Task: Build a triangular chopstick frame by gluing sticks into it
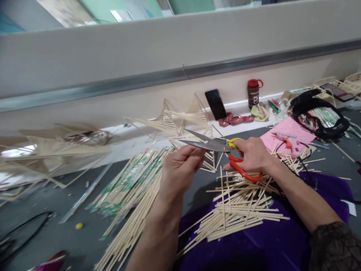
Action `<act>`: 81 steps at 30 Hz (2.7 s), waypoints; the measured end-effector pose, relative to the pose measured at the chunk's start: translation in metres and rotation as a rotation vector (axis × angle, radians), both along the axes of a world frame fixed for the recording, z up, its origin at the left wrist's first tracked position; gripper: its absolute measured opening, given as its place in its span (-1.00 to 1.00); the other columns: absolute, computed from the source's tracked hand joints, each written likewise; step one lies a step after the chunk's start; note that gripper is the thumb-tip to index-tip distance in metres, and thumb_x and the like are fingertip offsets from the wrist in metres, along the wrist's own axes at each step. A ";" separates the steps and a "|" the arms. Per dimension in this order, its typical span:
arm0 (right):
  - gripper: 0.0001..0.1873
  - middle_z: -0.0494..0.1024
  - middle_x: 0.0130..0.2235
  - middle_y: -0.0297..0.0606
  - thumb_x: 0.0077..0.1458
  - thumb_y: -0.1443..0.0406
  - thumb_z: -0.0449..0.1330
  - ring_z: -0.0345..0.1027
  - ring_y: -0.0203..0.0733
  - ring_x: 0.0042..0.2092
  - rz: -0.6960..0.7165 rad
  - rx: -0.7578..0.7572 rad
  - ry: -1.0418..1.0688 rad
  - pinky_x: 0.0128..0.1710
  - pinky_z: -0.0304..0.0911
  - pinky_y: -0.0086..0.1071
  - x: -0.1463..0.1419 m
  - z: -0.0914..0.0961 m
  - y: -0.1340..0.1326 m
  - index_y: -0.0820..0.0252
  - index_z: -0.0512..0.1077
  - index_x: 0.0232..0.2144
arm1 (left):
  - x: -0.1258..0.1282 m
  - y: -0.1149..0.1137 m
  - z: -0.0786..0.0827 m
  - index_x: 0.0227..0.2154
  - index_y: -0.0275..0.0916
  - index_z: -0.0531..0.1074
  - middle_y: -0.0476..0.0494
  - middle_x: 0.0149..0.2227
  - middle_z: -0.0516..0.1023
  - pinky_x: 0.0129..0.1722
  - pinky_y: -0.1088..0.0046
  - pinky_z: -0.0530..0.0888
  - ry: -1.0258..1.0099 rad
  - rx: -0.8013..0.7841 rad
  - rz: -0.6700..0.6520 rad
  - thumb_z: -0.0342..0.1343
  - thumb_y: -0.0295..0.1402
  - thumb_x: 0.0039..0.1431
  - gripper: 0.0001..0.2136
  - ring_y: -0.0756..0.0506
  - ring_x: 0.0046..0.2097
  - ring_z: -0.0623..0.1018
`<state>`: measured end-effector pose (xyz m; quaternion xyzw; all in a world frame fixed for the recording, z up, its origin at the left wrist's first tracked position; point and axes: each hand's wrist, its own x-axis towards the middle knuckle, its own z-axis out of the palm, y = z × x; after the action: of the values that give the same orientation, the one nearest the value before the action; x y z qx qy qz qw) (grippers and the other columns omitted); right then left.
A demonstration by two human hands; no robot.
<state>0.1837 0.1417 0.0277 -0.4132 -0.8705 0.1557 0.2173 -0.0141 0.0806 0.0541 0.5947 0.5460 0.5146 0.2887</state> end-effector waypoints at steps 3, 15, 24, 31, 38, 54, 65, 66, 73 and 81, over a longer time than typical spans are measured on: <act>-0.38 0.36 -0.57 -0.38 -0.14 -0.29 0.13 0.14 -0.28 -0.51 0.034 0.045 -0.012 -0.42 -0.09 -0.39 0.003 -0.002 0.004 0.14 0.30 -0.49 | -0.002 0.002 0.002 -0.54 -0.25 0.48 0.10 -0.73 0.17 -0.68 0.54 0.02 -0.256 -0.208 -0.124 0.21 -0.09 0.03 -0.71 0.10 -0.67 0.09; -0.37 0.37 -0.60 -0.34 -0.14 -0.29 0.11 0.14 -0.28 -0.52 0.045 0.142 -0.023 -0.42 -0.08 -0.39 0.010 0.000 0.008 0.16 0.33 -0.52 | -0.004 0.010 -0.004 -0.58 -0.28 0.43 0.09 -0.73 0.26 -0.74 0.61 -0.03 -0.457 -0.369 -0.299 0.28 -0.02 -0.10 -0.63 0.15 -0.72 0.08; -0.36 0.32 -0.61 -0.38 -0.14 -0.31 0.09 0.12 -0.30 -0.53 -0.064 0.107 0.027 -0.45 -0.07 -0.40 -0.002 0.002 -0.003 0.15 0.29 -0.55 | 0.005 0.000 -0.005 -0.45 -0.23 0.51 0.01 -0.50 0.55 -0.44 0.58 0.37 0.291 0.403 0.242 0.19 -0.37 0.11 -0.93 0.06 -0.49 0.47; -0.34 0.32 -0.63 -0.39 -0.15 -0.32 0.10 0.09 -0.32 -0.55 0.009 0.121 0.045 -0.46 -0.08 -0.40 0.003 0.001 0.000 0.17 0.35 -0.50 | 0.001 -0.005 0.000 -0.55 -0.23 0.48 0.07 -0.66 0.41 -0.54 0.59 0.28 0.190 0.250 0.115 0.14 -0.35 0.17 -0.80 0.09 -0.59 0.36; -0.35 0.30 -0.64 -0.40 -0.11 -0.30 0.09 0.09 -0.34 -0.55 0.089 0.221 0.055 -0.46 -0.09 -0.41 0.009 -0.001 0.005 0.17 0.32 -0.55 | -0.002 -0.004 0.005 -0.52 -0.27 0.52 0.09 -0.74 0.26 -0.70 0.59 0.01 -0.358 -0.204 -0.160 0.28 -0.11 -0.02 -0.71 0.13 -0.69 0.12; -0.32 0.36 -0.62 -0.35 -0.13 -0.34 0.07 0.15 -0.28 -0.54 -0.043 0.223 -0.021 -0.44 -0.07 -0.38 0.007 0.007 0.000 0.17 0.40 -0.50 | 0.001 -0.001 0.001 -0.48 -0.24 0.52 0.02 -0.59 0.50 -0.60 0.58 0.27 0.036 0.139 0.165 0.23 -0.32 0.03 -0.90 0.08 -0.60 0.34; -0.34 0.32 -0.63 -0.35 -0.14 -0.31 0.12 0.14 -0.27 -0.54 -0.013 0.147 -0.036 -0.45 -0.09 -0.37 0.008 0.006 0.002 0.17 0.42 -0.47 | 0.003 -0.004 0.005 -0.55 -0.24 0.49 0.05 -0.68 0.36 -0.62 0.57 0.20 -0.103 0.001 0.061 0.19 -0.26 0.09 -0.80 0.09 -0.62 0.27; -0.34 0.31 -0.63 -0.36 -0.13 -0.31 0.11 0.14 -0.27 -0.54 -0.008 0.161 -0.035 -0.45 -0.09 -0.37 0.009 0.006 0.003 0.17 0.43 -0.47 | 0.003 -0.004 0.006 -0.56 -0.25 0.49 0.06 -0.70 0.33 -0.66 0.57 0.14 -0.199 -0.078 0.019 0.22 -0.22 0.05 -0.79 0.10 -0.65 0.22; -0.32 0.30 -0.64 -0.39 -0.15 -0.33 0.12 0.11 -0.31 -0.54 0.072 0.201 -0.030 -0.45 -0.10 -0.40 0.016 0.004 0.008 0.17 0.43 -0.48 | -0.008 0.005 0.006 -0.60 -0.31 0.46 0.09 -0.78 0.22 -0.74 0.64 -0.12 -0.574 -0.419 -0.306 0.41 -0.08 -0.26 -0.62 0.18 -0.73 0.04; -0.34 0.33 -0.57 -0.36 -0.13 -0.31 0.12 0.13 -0.28 -0.50 0.047 0.176 -0.107 -0.41 -0.10 -0.38 0.013 0.013 0.003 0.16 0.37 -0.47 | -0.007 0.008 -0.001 -0.61 -0.29 0.44 0.11 -0.77 0.19 -0.74 0.64 -0.11 -0.590 -0.420 -0.371 0.40 -0.07 -0.25 -0.62 0.17 -0.73 0.03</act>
<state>0.1968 0.1448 0.0404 -0.3797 -0.9006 0.0615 0.2023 -0.0214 0.0882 0.0534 0.4378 0.4163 0.4797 0.6363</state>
